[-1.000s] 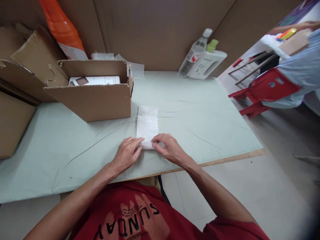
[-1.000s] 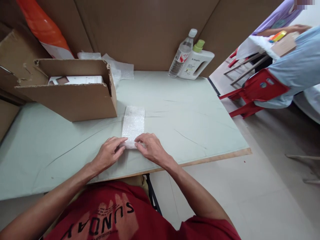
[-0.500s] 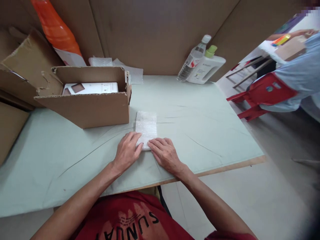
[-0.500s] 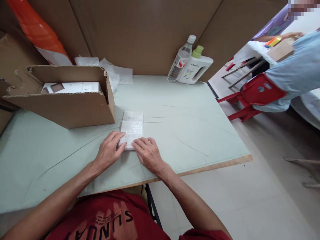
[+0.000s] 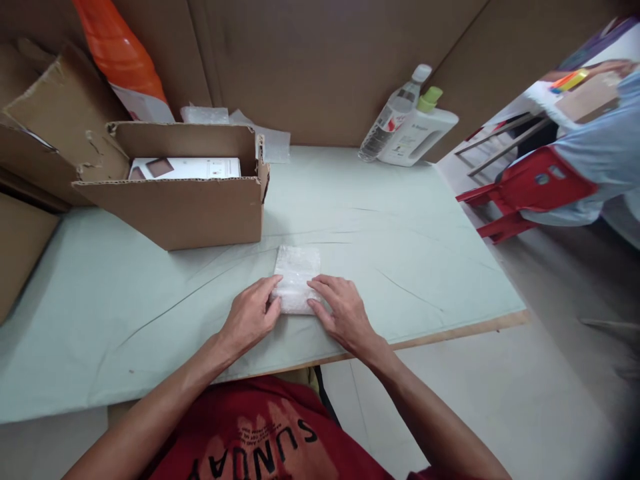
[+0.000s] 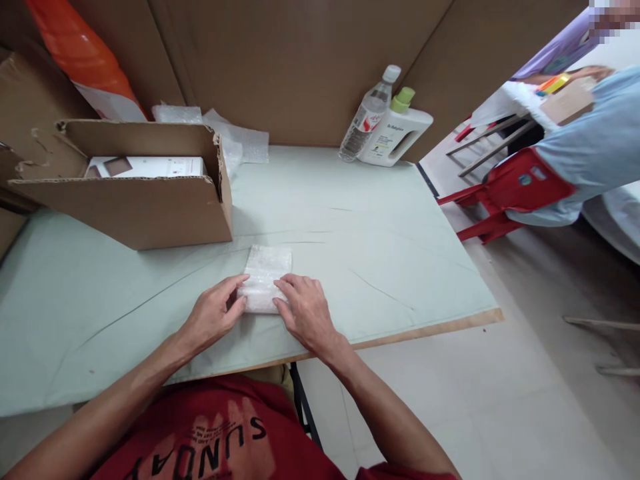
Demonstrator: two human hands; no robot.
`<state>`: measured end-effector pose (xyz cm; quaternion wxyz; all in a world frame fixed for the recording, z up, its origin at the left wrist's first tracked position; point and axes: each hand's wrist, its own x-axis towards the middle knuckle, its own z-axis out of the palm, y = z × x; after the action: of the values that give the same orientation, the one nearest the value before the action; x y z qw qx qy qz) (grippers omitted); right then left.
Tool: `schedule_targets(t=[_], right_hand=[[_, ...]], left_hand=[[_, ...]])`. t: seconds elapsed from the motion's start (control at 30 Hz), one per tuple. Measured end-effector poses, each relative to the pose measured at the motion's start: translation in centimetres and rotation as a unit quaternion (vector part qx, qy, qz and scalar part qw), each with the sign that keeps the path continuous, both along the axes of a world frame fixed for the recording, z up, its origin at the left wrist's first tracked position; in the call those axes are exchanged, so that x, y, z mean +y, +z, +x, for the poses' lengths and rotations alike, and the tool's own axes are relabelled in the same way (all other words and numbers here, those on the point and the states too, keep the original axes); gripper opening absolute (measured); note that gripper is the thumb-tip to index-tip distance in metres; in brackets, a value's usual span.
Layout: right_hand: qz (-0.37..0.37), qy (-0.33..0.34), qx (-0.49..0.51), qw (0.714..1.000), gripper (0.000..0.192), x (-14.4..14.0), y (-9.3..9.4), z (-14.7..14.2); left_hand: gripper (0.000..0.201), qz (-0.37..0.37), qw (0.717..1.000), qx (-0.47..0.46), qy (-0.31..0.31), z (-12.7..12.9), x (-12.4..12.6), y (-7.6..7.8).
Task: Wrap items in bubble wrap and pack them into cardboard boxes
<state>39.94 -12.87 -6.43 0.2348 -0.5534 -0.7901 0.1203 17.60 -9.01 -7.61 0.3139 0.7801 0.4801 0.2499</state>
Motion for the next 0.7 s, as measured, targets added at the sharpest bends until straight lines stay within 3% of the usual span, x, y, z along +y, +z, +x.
schedule_targets(t=[0.13, 0.2, 0.27, 0.33, 0.4, 0.5, 0.6, 0.7], right_hand=[[0.079, 0.051, -0.079, 0.992, 0.024, -0.6, -0.7, -0.5], [0.077, 0.072, -0.104, 0.989, 0.027, -0.4, -1.2, -0.7], [0.066, 0.059, -0.093, 0.992, 0.026, 0.3, -1.6, -0.8], [0.054, 0.025, -0.043, 0.997, 0.023, 1.0, -1.9, -0.8], [0.030, -0.013, 0.028, 0.999, 0.022, 1.4, -1.9, -1.0], [-0.054, -0.047, 0.147, 0.987, 0.022, 1.0, -1.6, -1.8], [-0.155, -0.041, 0.265, 0.951, 0.023, -0.3, -1.2, -3.2], [-0.185, -0.025, 0.309, 0.932, 0.022, -1.3, -1.1, -4.1]], left_hand=[[0.035, 0.032, 0.998, 0.035, 0.035, 0.8, 0.6, -0.3], [0.035, 0.001, 0.998, -0.002, 0.066, 0.8, 0.3, -0.4], [0.043, -0.076, 0.985, -0.099, 0.116, 0.6, -0.5, -0.4], [0.056, -0.192, 0.939, -0.229, 0.170, 0.5, -1.4, -0.3], [0.065, -0.308, 0.863, -0.344, 0.204, 0.6, -2.2, 0.0], [0.063, -0.400, 0.766, -0.462, 0.199, 1.1, -2.8, 0.3], [0.051, -0.428, 0.725, -0.512, 0.169, 1.6, -2.7, 0.4], [0.045, -0.437, 0.723, -0.508, 0.168, 1.6, -2.8, 0.2]])
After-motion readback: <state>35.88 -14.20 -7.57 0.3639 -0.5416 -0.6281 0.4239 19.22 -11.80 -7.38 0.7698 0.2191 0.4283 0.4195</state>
